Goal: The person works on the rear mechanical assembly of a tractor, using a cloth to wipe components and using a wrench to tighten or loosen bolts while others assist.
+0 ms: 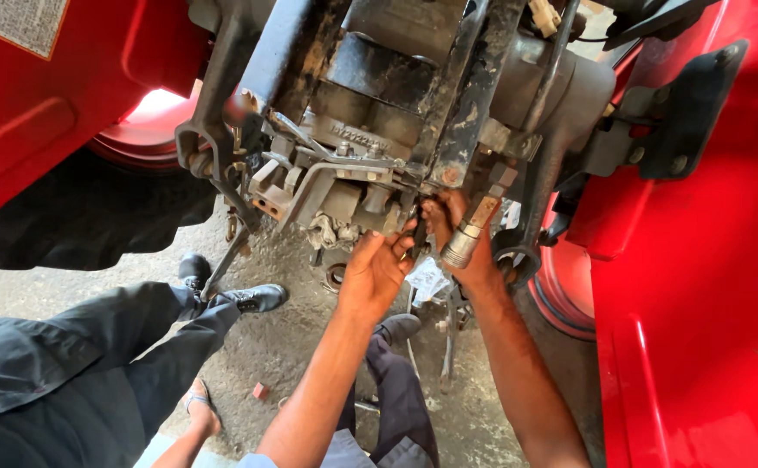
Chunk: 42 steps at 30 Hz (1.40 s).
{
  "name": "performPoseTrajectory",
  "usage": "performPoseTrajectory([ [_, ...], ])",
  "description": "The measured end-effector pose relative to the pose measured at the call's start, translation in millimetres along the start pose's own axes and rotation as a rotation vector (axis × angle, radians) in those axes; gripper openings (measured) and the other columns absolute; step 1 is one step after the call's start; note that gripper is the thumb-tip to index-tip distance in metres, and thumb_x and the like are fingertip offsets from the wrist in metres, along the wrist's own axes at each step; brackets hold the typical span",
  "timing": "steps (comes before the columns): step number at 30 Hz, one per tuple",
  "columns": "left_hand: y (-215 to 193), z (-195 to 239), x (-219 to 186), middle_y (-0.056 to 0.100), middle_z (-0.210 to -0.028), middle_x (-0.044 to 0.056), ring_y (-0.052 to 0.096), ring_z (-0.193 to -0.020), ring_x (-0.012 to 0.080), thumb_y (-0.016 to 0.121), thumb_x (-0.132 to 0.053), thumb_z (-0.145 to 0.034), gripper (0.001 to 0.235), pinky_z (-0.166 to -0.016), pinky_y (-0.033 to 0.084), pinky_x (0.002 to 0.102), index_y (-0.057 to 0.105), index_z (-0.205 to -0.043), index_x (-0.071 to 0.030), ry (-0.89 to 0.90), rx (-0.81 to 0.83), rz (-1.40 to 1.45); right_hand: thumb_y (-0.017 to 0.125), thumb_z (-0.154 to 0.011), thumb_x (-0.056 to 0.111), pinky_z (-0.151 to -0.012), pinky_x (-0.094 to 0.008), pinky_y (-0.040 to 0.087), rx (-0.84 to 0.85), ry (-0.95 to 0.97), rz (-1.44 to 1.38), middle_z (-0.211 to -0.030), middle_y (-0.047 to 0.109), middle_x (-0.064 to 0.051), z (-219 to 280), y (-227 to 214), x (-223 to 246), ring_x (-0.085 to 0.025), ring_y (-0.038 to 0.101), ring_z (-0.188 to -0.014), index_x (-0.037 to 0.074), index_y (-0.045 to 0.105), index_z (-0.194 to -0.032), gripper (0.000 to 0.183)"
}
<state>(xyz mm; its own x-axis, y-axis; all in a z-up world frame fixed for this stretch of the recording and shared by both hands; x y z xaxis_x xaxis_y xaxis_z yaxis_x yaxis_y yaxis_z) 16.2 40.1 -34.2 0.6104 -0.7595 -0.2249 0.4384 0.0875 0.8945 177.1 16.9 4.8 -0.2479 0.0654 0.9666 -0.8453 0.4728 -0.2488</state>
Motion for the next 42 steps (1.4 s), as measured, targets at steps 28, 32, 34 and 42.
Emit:
performPoseTrajectory([
  [28, 8.5, 3.7, -6.2, 0.071, -0.126, 0.013, 0.069, -0.100, 0.0179, 0.068, -0.025, -0.100, 0.025, -0.074, 0.052, 0.031, 0.065, -0.120, -0.012, -0.019, -0.042, -0.094, 0.047, -0.114, 0.027, -0.064, -0.030, 0.044, 0.095, 0.053, -0.102, -0.081, 0.053, -0.003, -7.3, 6.5, 3.6, -0.013, 0.051, -0.071, 0.003, 0.057, -0.101, 0.029],
  [32, 12.0, 2.7, -6.1, 0.071, -0.125, 0.012, 0.069, -0.100, 0.0175, 0.069, -0.027, -0.100, 0.029, -0.075, 0.052, 0.031, 0.064, -0.124, -0.011, -0.019, -0.048, -0.105, 0.046, -0.116, 0.035, -0.051, -0.028, 0.033, 0.072, 0.487, -0.381, -0.070, 0.044, 0.001, 6.2, 15.8, -31.6, -0.010, 0.040, -0.059, 0.003, 0.050, -0.092, 0.040],
  [34, 12.3, 3.9, -7.2, 0.071, -0.125, 0.012, 0.069, -0.100, 0.0174, 0.068, -0.028, -0.101, 0.030, -0.074, 0.051, 0.031, 0.064, -0.125, -0.011, -0.022, -0.050, -0.117, 0.045, -0.118, 0.035, -0.056, -0.029, 0.036, 0.078, 0.332, -0.257, -0.071, 0.049, 0.000, 0.6, 11.4, -28.5, -0.011, 0.044, -0.062, 0.002, 0.054, -0.091, 0.043],
  [42, 15.2, 4.5, -17.7, 0.072, -0.123, 0.012, 0.069, -0.099, 0.0172, 0.065, -0.033, -0.102, 0.034, -0.074, 0.051, 0.031, 0.060, -0.126, -0.010, -0.076, -0.026, -0.269, 0.045, -0.115, 0.034, -0.059, -0.034, 0.044, 0.037, -0.243, 0.155, -0.077, 0.057, -0.009, -12.2, -0.7, 9.3, -0.019, 0.057, -0.065, 0.000, 0.061, -0.108, 0.038],
])
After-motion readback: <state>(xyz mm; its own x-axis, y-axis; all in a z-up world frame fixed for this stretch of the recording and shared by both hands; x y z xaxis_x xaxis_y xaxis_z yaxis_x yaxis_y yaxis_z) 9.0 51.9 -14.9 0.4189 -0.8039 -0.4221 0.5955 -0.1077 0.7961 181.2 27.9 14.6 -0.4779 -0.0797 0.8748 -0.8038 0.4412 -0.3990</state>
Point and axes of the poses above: each hand's wrist, its own z-axis away from the middle knuckle, its own y-axis out of the palm, x = y × z, the point moved 5 cm from there along -z, towards the middle knuckle
